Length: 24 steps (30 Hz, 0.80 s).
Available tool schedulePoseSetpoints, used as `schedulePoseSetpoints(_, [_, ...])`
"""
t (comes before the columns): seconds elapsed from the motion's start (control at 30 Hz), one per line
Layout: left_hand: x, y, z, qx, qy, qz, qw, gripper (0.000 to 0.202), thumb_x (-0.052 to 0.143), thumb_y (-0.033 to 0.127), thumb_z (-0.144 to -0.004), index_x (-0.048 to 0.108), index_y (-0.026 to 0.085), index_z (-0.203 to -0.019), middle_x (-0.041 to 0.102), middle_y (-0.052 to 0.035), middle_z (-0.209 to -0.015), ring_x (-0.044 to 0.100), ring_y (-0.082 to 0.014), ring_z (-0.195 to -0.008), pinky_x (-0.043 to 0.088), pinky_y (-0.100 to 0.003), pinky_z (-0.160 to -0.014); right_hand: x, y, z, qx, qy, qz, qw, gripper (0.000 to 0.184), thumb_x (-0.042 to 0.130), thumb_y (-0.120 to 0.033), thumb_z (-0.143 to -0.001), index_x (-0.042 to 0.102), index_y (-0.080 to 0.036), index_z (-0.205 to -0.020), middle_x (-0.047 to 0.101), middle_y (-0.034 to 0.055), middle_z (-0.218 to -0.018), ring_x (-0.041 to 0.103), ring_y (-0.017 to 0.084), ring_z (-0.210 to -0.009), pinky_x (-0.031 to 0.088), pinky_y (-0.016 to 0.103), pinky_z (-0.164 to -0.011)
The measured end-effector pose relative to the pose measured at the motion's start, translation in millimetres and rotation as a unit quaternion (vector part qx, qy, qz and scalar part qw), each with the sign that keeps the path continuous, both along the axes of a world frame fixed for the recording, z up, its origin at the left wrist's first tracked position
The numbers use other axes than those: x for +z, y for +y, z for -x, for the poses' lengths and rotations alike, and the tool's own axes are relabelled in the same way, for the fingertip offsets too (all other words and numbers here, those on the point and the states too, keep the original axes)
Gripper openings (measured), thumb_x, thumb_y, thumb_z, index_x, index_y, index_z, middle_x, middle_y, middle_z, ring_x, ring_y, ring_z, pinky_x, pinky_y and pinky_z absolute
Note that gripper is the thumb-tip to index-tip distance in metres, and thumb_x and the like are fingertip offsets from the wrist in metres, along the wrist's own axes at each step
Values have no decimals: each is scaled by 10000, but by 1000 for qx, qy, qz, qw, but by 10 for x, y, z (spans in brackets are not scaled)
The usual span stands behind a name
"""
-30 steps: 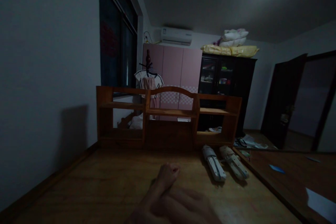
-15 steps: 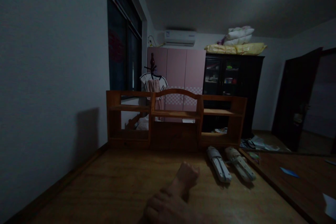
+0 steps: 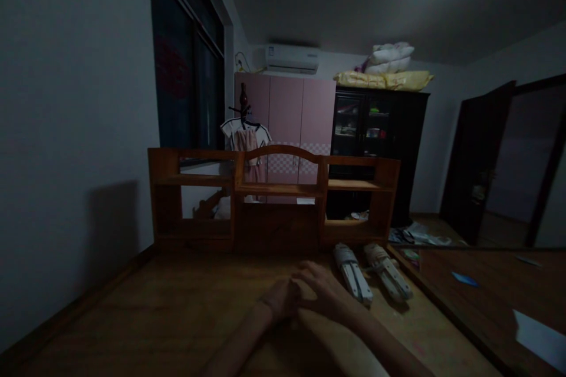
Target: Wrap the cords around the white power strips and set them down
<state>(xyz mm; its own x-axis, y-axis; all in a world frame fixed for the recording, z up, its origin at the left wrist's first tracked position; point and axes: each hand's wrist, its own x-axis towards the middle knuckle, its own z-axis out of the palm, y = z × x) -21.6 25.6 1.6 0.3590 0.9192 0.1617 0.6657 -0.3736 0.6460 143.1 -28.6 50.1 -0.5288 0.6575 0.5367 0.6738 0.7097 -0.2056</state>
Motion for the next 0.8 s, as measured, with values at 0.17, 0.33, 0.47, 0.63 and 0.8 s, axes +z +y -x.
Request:
schedulePoseSetpoints(0.17, [-113,187,155,-72,65,-68,993,207,473,190,-743,673,217,-698,677,-42,-786,599,-204,-779,397,-289,-754,-406,488,-139,-96,74,-54,991,254,520,-247,-860,572,-238,-1108,565,88,-1132,559,215,-1042,464,348,-864])
schedulePoseSetpoints(0.33, [-248,225,130,-54,98,-102,988,287,411,163,-768,690,207,-720,689,-26,-734,597,-165,-680,374,-238,-655,-537,493,-40,-83,102,3,991,182,486,-221,-880,588,-247,-1028,583,32,-1010,601,145,-861,463,241,-732])
schedulePoseSetpoints(0.47, [-293,263,69,-46,93,-88,991,295,410,170,-774,699,183,-717,700,-46,-759,597,-164,-670,351,-238,-616,-523,427,-40,-39,104,60,992,132,488,-192,-878,600,-233,-936,579,14,-957,588,124,-850,438,214,-730])
schedulePoseSetpoints(0.63, [-339,264,70,-65,90,-74,991,300,405,203,-792,701,163,-756,698,-52,-758,586,-158,-655,317,-238,-583,-549,410,-53,-9,121,99,988,114,493,-183,-877,598,-227,-886,563,11,-950,570,123,-867,432,209,-748])
schedulePoseSetpoints(0.8, [-335,226,78,-66,95,-81,990,303,399,188,-782,699,162,-750,695,-56,-758,580,-152,-652,305,-236,-584,-524,373,-59,-6,124,104,987,106,514,-188,-867,609,-232,-887,562,12,-953,564,132,-870,434,223,-758])
